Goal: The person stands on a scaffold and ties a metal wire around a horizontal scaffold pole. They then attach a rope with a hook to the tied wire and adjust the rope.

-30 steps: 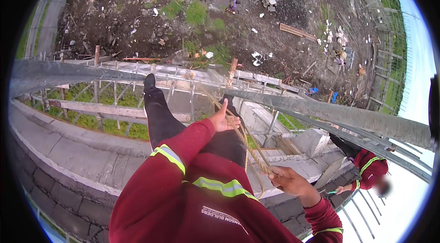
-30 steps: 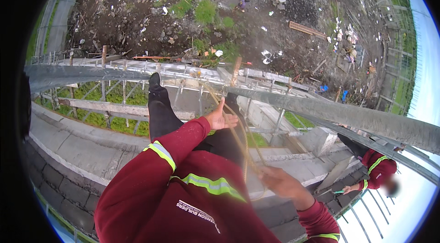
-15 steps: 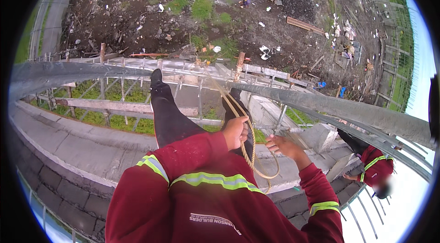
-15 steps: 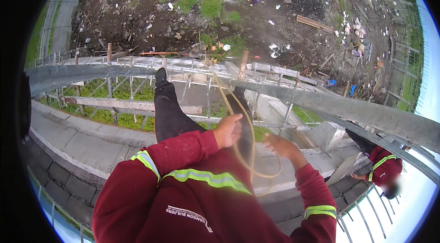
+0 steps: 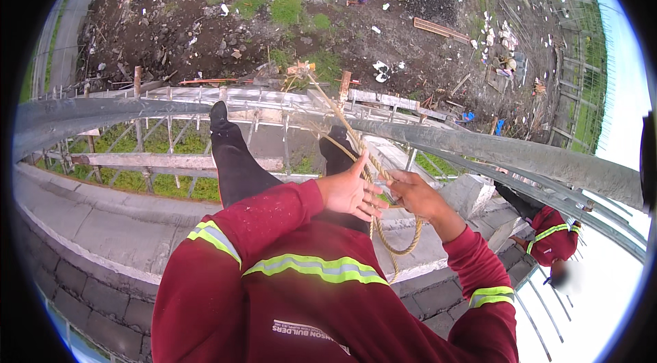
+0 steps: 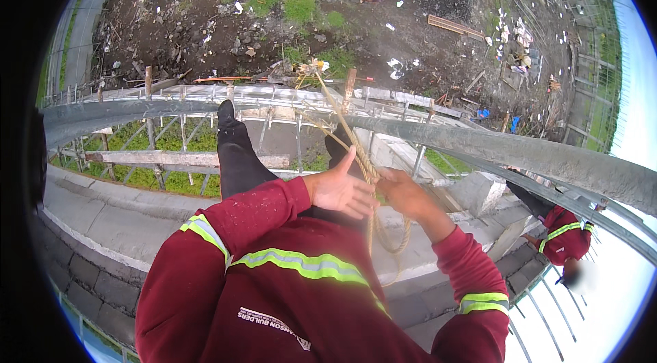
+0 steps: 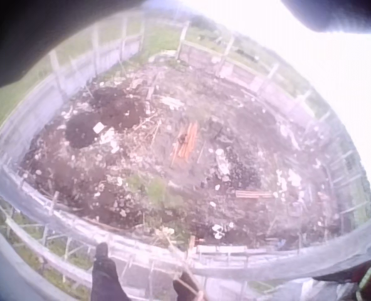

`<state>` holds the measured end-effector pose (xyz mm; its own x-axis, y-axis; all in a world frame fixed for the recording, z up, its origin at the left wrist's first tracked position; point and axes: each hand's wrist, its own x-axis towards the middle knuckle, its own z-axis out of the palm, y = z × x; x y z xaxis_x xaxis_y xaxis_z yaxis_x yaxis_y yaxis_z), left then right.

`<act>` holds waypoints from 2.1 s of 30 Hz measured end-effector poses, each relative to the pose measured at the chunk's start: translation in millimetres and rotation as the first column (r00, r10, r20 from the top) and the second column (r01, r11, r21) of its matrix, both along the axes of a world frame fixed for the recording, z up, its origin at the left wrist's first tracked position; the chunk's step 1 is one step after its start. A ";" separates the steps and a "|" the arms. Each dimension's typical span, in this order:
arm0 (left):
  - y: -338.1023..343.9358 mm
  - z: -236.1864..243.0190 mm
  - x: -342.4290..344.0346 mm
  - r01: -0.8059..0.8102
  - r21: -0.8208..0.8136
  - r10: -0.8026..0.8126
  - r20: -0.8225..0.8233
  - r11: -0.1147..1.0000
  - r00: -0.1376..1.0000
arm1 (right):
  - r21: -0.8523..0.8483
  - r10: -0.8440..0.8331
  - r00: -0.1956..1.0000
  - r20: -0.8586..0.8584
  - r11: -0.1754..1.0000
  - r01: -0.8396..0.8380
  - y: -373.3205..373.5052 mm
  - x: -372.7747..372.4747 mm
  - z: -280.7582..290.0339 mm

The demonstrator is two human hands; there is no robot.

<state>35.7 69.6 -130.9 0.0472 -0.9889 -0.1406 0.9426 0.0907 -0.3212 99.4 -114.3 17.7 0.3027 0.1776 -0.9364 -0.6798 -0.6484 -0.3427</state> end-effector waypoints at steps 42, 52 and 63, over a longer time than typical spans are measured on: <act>-46.7 -17.8 9.1 -0.315 0.792 0.656 -0.138 0.523 0.742 | 0.042 -0.271 0.828 -0.492 0.942 0.333 -74.2 -94.7 133.9; -76.8 132.2 -49.3 -0.241 0.818 0.329 0.067 0.523 0.942 | -0.063 -0.139 0.907 -0.398 0.990 0.124 14.1 5.4 -123.8; -3.5 57.6 -54.7 -0.330 0.531 -0.190 0.704 0.780 0.684 | -0.261 0.709 0.672 0.215 0.704 -0.660 62.0 0.5 -82.8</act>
